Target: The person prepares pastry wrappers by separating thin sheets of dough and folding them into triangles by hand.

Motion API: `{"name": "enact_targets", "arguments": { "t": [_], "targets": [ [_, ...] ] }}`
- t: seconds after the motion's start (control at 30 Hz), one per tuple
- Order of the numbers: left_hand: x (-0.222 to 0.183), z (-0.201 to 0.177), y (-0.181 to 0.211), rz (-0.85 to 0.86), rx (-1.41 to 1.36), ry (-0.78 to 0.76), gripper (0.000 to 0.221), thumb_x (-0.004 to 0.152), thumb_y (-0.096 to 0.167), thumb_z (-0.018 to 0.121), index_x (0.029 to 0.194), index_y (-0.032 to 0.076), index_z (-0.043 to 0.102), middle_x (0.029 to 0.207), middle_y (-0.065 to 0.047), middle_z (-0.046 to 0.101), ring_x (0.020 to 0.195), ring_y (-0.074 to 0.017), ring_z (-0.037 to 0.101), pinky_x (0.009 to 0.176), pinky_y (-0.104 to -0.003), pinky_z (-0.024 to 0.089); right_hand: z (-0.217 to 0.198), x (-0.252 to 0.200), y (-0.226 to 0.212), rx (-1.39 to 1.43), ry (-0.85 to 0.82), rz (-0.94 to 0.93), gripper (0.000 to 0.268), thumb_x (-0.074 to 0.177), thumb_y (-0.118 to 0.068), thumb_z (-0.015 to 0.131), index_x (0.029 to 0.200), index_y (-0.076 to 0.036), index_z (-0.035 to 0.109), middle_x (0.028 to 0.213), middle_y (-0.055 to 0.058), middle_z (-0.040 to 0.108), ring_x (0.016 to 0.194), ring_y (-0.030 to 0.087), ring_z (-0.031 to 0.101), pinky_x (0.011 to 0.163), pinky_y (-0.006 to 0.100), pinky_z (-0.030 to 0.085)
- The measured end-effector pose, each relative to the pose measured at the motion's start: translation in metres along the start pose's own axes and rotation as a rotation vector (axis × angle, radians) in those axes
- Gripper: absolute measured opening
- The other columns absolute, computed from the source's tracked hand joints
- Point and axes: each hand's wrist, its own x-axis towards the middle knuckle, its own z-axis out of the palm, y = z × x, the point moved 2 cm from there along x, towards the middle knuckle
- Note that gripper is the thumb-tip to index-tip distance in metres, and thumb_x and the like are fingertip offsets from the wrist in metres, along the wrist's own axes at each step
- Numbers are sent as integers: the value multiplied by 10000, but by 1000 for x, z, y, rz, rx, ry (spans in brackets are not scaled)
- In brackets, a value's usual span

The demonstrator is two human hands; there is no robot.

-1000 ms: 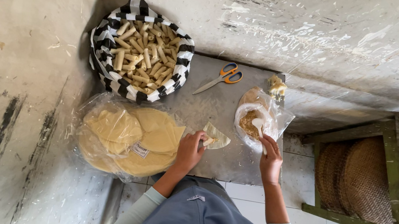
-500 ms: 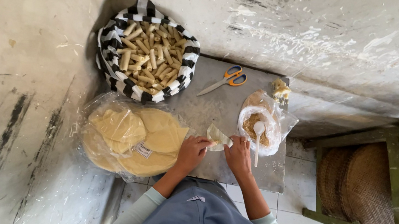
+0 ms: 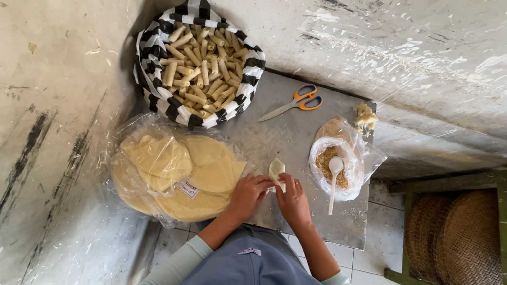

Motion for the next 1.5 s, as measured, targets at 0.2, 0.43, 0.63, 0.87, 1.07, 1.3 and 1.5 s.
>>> {"name": "enact_targets", "arguments": {
  "t": [0.2,0.43,0.63,0.87,1.07,1.3,1.5],
  "targets": [
    [-4,3,-4,-44,-85,51,280,865,65,704,1144,55,723,1138,-68,715,1057,-301,631,910,-433,486,-4,-12,-3,-147,-73,-164,339,924,6,585,1258,-36,627,1271,130,655,1211,329,617,1005,466,506],
    [3,6,-5,28,182,119,139,838,150,753,969,107,735,1009,-35,682,976,-276,608,852,-413,492,-12,-9,-7,-229,-204,-150,383,941,-93,619,1323,-69,612,1304,112,618,1242,316,573,1015,468,452],
    [12,15,-10,-32,221,131,81,886,171,705,934,107,716,974,-56,642,950,-286,594,815,-421,477,-14,-4,-3,-196,-209,-153,461,862,-203,746,1296,-95,631,1244,109,628,1199,321,560,985,477,432],
    [12,19,-17,-79,153,117,150,896,218,712,961,82,705,987,-91,632,953,-315,584,825,-447,470,11,6,29,-161,35,-245,206,887,-45,701,1080,-115,714,1058,41,725,1058,267,675,947,405,533],
    [15,25,-23,-96,149,98,239,796,264,789,914,72,710,930,-97,640,904,-318,597,795,-450,470,14,37,51,47,-168,38,158,904,-133,751,1033,-67,687,972,71,729,891,233,708,784,371,572],
    [27,28,-24,-333,36,110,129,774,197,806,837,112,732,863,-55,713,873,-292,649,760,-428,499,14,46,58,107,-187,84,128,840,-30,775,956,-36,720,936,107,714,811,243,707,730,365,583],
    [21,8,-9,-36,82,126,86,804,164,769,886,143,757,895,-25,698,898,-277,616,810,-400,503,5,17,31,-45,72,-338,183,877,38,684,1043,-28,724,1062,114,714,987,295,699,843,384,597]
  ]
}}
